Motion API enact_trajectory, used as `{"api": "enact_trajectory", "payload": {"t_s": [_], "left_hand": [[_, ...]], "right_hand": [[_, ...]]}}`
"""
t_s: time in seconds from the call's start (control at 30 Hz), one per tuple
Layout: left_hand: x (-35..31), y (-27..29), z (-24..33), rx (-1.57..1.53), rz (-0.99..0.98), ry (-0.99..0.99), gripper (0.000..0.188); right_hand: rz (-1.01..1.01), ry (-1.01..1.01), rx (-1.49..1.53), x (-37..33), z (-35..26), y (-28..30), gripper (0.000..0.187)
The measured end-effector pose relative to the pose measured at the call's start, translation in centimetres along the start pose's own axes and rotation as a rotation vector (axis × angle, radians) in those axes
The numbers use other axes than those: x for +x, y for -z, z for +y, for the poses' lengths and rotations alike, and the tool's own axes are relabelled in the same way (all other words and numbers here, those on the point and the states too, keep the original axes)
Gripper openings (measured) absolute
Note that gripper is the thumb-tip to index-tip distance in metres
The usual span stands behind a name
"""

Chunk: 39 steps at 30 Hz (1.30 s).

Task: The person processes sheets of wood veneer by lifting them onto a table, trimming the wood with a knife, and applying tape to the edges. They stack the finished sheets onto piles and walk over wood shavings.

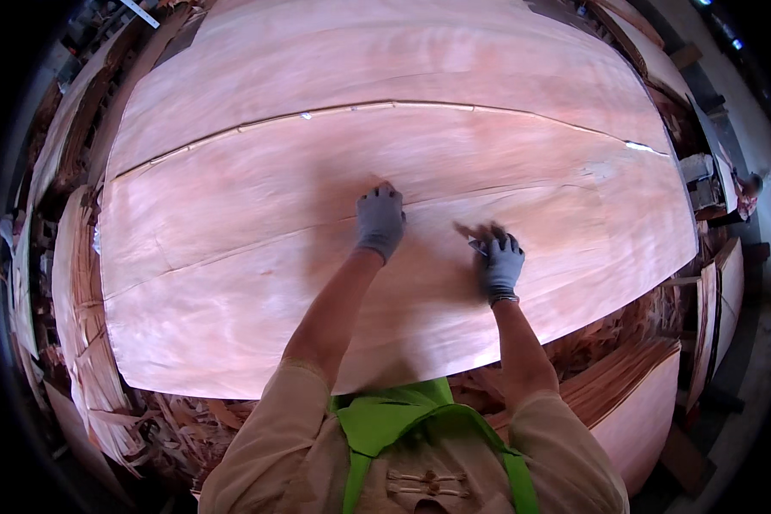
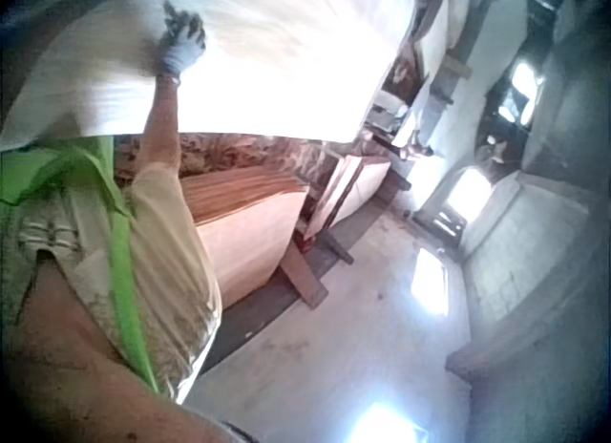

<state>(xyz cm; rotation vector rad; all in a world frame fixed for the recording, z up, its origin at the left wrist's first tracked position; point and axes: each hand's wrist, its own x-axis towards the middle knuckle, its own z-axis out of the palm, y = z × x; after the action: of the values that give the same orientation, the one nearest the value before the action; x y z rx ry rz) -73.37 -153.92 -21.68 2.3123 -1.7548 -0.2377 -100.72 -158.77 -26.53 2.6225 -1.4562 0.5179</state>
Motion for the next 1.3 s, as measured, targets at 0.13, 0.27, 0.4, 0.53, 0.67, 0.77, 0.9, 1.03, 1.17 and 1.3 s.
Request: {"api": "enact_trajectory", "payload": {"t_s": [0.13,0.27,0.4,0.53,0.67,0.77,0.9,1.03,1.17,1.3], "left_hand": [[1.9,-1.1,-0.5,0.066,0.067,0.024,0.016],[2.5,-2.9,-0.6,0.037,0.101,0.060,0.016],[2.4,-2.0,-0.7,0.060,0.087,-0.094,0.014],[2.3,2.9,-0.3,-0.090,0.122,0.028,0.012],[-3.1,10.5,-5.1,-0.308,0.519,0.062,0.016],[-14.9,14.9,-12.5,-0.163,0.835,0.104,0.036],[-38.4,11.5,-21.5,-0.112,0.860,0.810,0.058],[-79.8,2.7,-22.1,0.084,0.516,2.243,0.063],[-85.7,-7.4,-12.7,-0.045,-0.873,1.648,0.035],[-82.0,-10.5,-10.7,-0.586,-0.734,1.841,0.027]], "right_hand": [[0.004,-0.026,0.064,-0.1,-0.8,0.4,0.034],[-0.020,-0.029,0.064,-0.2,-0.5,0.0,0.032],[-0.009,-0.036,0.068,-0.4,0.1,-0.1,0.033],[-0.016,-0.044,0.052,-0.5,1.2,-1.1,0.036],[0.022,0.030,0.049,1.0,-0.8,0.2,0.033],[0.032,0.154,0.220,2.7,-4.9,5.5,0.015],[0.030,0.083,0.090,0.3,-0.1,3.7,0.033],[0.032,0.129,0.128,-0.3,-3.0,1.6,0.035],[0.069,0.153,0.014,-0.6,-1.0,2.0,0.035],[0.012,0.149,-0.007,-0.9,-0.7,0.6,0.033]]}}
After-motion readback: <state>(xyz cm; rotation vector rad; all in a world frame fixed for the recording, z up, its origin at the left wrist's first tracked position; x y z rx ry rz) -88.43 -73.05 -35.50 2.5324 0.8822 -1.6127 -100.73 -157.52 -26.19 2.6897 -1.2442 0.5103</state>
